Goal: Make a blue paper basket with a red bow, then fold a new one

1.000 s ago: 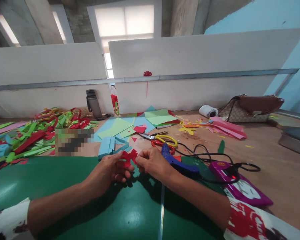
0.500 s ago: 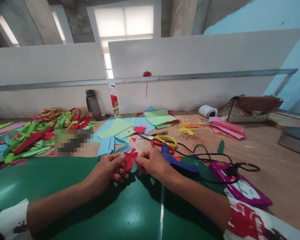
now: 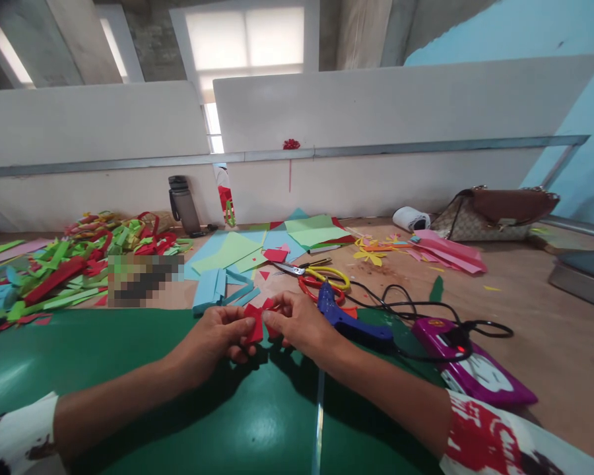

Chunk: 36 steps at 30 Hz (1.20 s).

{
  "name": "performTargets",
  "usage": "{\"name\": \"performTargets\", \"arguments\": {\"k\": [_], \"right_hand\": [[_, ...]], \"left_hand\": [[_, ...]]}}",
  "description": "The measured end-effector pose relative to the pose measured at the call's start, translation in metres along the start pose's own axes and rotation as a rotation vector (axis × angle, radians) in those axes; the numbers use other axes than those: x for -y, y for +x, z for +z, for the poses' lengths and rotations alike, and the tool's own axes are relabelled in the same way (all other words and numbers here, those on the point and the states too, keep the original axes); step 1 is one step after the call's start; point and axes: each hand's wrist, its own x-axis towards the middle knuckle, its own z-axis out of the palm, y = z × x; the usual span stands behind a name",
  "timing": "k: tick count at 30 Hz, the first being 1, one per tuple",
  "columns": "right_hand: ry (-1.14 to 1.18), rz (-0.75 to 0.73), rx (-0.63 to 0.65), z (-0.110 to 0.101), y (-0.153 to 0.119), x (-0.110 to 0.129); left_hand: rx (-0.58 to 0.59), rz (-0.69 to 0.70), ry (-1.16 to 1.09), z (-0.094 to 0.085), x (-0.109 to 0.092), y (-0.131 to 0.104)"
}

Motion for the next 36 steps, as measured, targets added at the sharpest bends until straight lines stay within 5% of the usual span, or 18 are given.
{"name": "performTargets", "arguments": {"k": [12,19,24,30,36], "right_hand": [[-0.143,-0.079,-0.119,-0.006,0.013,-0.005],[-0.487,-0.235,-0.265,-0.007,0.019,-0.002],[-0.745,-0.375,-0.211,0.002,0.012,0.005],[-0.274,-0.061,0.045,0.014,0.016,0.011],[0.130,0.211,0.079,0.034,0.020,0.029]], "left_hand": [[-0.051,0.094,0.239,-0.010,-0.011,-0.007],[-0.381,0.416,0.516,-0.077,-0.045,0.012],[-0.472,0.413,0.651,-0.131,-0.037,0.060],[-0.311,0.340,0.745,-0.139,-0.026,0.092],[-0.279,0.271,0.789,-0.131,-0.021,0.093]]}}
